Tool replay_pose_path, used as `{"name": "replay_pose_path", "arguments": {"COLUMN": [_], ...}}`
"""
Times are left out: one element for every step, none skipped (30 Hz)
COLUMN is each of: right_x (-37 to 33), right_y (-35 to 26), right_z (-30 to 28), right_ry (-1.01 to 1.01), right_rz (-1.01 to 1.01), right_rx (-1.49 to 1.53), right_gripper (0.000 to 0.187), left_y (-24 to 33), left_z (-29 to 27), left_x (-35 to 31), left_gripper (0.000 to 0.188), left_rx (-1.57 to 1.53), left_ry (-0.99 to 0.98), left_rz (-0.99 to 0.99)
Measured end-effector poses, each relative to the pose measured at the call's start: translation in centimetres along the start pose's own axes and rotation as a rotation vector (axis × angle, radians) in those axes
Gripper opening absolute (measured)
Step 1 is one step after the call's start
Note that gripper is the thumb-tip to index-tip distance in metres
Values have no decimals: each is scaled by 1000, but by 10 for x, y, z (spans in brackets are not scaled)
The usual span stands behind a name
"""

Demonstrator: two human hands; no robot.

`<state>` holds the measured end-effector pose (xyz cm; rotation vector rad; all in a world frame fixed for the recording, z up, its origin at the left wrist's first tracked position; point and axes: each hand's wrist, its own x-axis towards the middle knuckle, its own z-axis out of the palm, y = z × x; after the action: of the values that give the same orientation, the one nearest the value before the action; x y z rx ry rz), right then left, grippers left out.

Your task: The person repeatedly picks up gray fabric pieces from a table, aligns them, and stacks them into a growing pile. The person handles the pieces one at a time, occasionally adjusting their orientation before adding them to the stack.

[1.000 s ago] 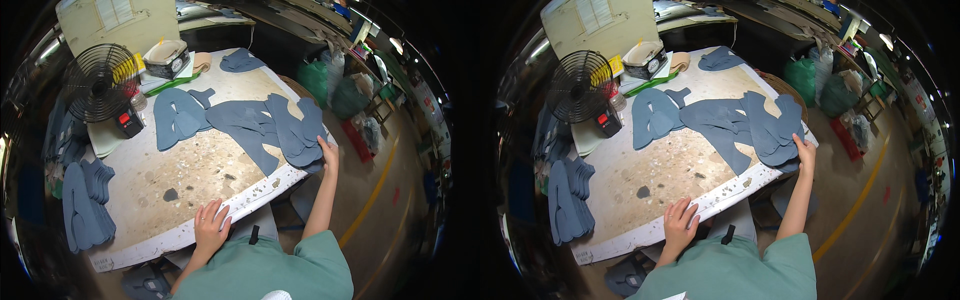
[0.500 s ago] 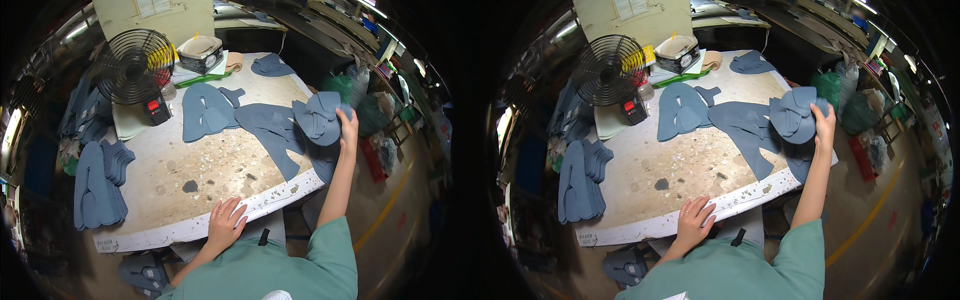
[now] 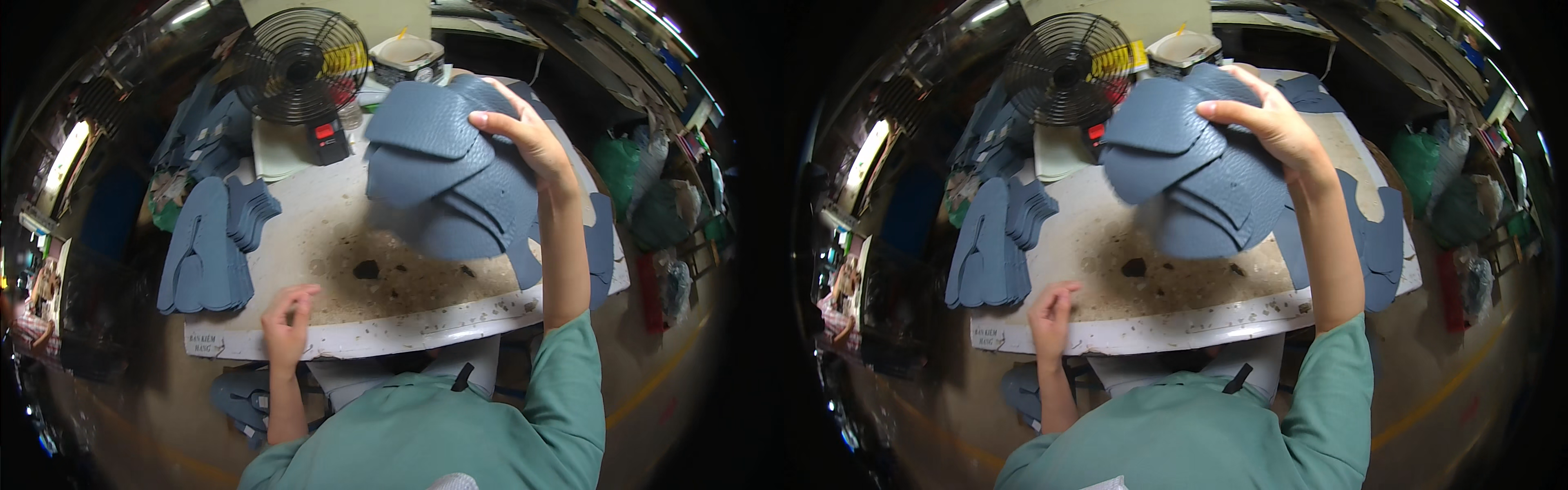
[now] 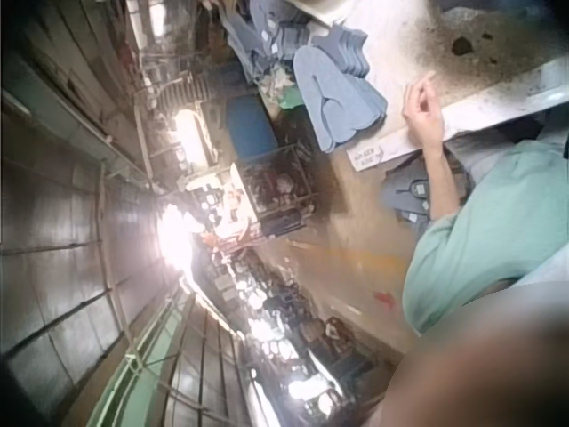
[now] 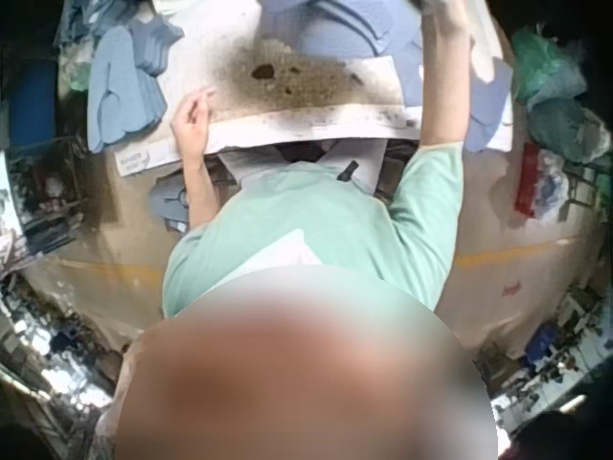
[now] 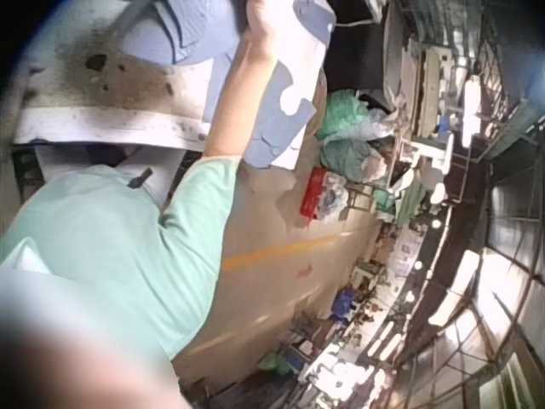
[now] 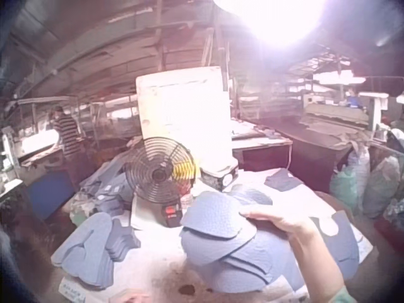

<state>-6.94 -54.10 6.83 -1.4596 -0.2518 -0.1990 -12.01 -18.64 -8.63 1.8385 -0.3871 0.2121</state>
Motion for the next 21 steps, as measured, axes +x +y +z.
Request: {"name": "replay_pose_path", "arguments": {"right_x": [0,6,12,17,23,29,34,39,42,41,41,40,39,39,38,36,34,30,26,20,12], "right_y": [3,7,13,20,32,47,63,81,100,118,136,151,164,173,180,184,185,183,181,178,173], "right_z": [9,14,17,18,20,21,21,22,23,23,24,24,23,22,19,16,11,4,-3,-10,-18], "right_ry": [-48,-111,-226,-312,-405,-468,-565,-626,-696,-725,-740,-708,-646,-619,-583,-545,-497,-445,-396,-345,-350], "right_rz": [35,78,83,169,184,242,253,324,380,380,400,295,232,189,171,168,178,201,199,265,342], "right_rx": [76,22,5,9,-7,-109,-167,-275,-369,-423,-572,-757,-978,-963,-961,-975,-960,-961,-930,-978,-964], "right_gripper": [49,50,51,67,57,50,44,40,35,33,36,38,39,40,40,41,42,44,45,48,49], "left_y": [-1,-2,-4,-6,-8,-10,-14,-18,-22,-27,-31,-33,-36,-39,-42,-45,-48,-51,-53,-55,-57], "left_z": [-11,-20,-27,-33,-38,-42,-45,-45,-45,-42,-38,-35,-30,-24,-16,-10,-5,-1,1,0,-2], "left_x": [0,0,0,-1,-1,-1,1,6,13,21,30,36,41,47,54,57,59,60,61,62,61], "left_gripper": [13,14,14,15,15,16,16,16,16,13,12,14,20,24,29,33,34,35,36,34,32], "left_rx": [-6,4,-5,-22,-41,-52,-74,-58,-38,-10,4,164,277,432,559,685,713,742,768,755,739], "left_ry": [98,189,255,323,396,443,461,424,409,299,207,96,-2,-76,-142,-210,-224,-239,-247,-257,-260], "left_rz": [34,15,13,9,3,-9,-58,-80,-148,-114,-152,-90,-27,11,98,186,147,110,84,58,41]}}
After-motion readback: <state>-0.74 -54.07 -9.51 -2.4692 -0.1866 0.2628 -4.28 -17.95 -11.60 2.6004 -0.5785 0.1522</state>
